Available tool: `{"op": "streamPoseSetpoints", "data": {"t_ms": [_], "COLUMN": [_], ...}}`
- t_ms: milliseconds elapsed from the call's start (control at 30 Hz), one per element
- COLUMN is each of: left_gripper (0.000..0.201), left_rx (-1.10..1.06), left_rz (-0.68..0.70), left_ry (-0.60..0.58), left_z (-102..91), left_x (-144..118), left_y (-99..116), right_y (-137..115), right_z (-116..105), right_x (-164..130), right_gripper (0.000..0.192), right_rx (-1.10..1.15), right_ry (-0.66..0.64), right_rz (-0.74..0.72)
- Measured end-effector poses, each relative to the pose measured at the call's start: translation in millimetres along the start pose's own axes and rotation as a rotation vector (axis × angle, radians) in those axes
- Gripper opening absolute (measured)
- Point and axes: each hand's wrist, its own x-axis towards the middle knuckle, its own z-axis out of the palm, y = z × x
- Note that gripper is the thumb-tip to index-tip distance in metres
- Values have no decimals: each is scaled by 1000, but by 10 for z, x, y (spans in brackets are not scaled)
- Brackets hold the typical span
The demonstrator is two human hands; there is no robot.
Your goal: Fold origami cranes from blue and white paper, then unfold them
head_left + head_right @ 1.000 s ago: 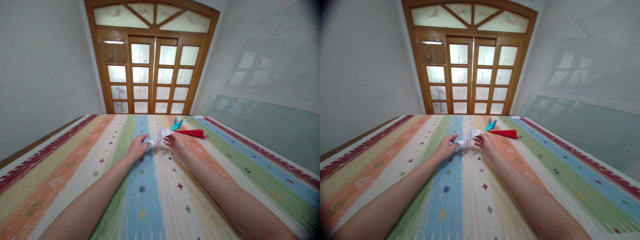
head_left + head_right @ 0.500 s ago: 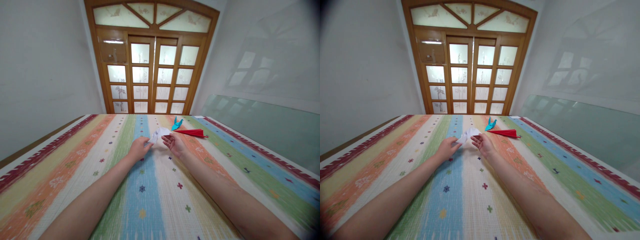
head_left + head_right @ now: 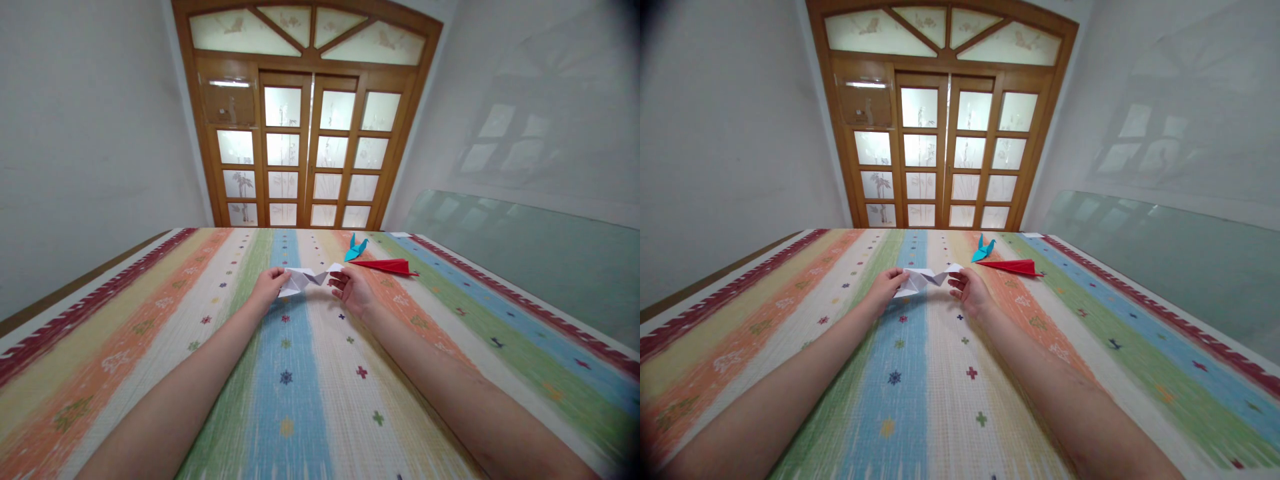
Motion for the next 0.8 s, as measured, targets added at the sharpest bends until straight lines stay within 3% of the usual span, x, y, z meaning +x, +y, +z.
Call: {"op": "streamPoseSetpoints", "data": {"t_ms": [267, 467, 633, 800], "left_gripper": [23, 24, 8, 20], "left_rx": [66, 163, 238, 416], "left_rz": [-60, -31, 130, 393], "left_ry": [9, 28, 82, 128], "left_z": [-3, 6, 14, -14], "left_x": [-12, 6, -28, -175], "left_y": [-7, -59, 28, 221], "right_y": [-56, -53, 60, 144], "right_z": [75, 73, 28, -31], "right_x": [-132, -155, -68, 13], "right_gripper": [15, 12, 18, 33], "right_rx": [-24, -73, -150, -220], "right_ry": [-115, -141, -74, 94], "right_rz": [12, -10, -17, -83]}}
